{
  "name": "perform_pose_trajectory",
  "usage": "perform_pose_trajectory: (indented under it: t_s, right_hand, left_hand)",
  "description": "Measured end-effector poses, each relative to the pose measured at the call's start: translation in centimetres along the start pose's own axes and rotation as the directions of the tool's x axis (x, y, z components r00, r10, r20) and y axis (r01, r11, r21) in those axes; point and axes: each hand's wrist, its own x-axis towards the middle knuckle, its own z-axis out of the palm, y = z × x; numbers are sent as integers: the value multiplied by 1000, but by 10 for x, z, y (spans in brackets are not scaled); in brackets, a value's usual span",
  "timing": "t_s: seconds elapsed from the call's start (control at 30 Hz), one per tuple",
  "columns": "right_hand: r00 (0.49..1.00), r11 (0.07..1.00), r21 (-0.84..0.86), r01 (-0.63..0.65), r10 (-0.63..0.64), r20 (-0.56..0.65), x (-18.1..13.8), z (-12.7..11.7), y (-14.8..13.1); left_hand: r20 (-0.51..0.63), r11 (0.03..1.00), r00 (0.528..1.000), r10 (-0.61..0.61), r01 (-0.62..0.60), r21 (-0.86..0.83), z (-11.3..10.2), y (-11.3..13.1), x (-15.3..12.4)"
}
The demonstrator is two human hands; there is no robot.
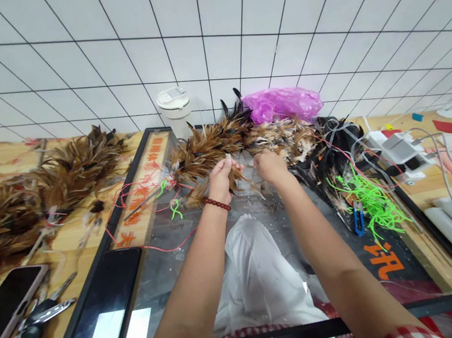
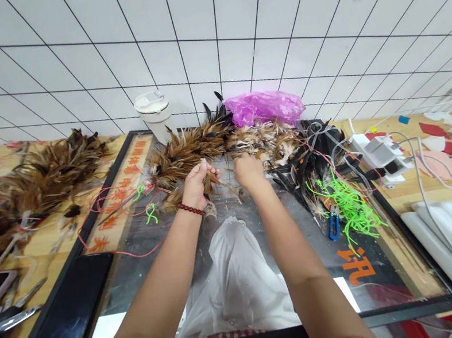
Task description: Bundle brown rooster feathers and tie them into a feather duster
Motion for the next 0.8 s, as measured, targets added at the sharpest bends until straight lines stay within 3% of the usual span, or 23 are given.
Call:
perform_pose_trajectory:
  t_s: [0.1,0.2,0.3,0.37,0.5,0.6,0.73,0.8]
  right_hand:
    - [996,932,353,86,-70,-59,5,-8,0]
    - [993,650,755,86,3,-116,6,-16,-6]
    - [999,382,924,6,40,-23,4,-21,-13]
    - [1000,301,954,-17,21,11,3,-22,-16]
    - [990,334,935,119,27,-135,3,-20,-18]
    - [969,431,868,247,-101,-226,2,-21,-16]
    - [918,561,755,340,-373,-136,0,-23,-7]
    - [900,577,749,325,-432,-57,0,-24,-3]
  left_hand:
    - [-37,999,999,3,-1,49,0,0,0]
    - [-55,998,998,15,-12,66,0,0,0]
    - [-7,998,1000,-22,22,61,0,1,-1]
    - [27,997,998,-60,59,47,0,2,-2]
    - [53,994,993,-105,106,-14,-2,2,-1]
    - [62,992,991,-117,120,-42,-4,1,1]
    - [21,992,994,-112,113,-55,-5,0,3]
    - [5,993,996,-89,89,-71,-5,0,3]
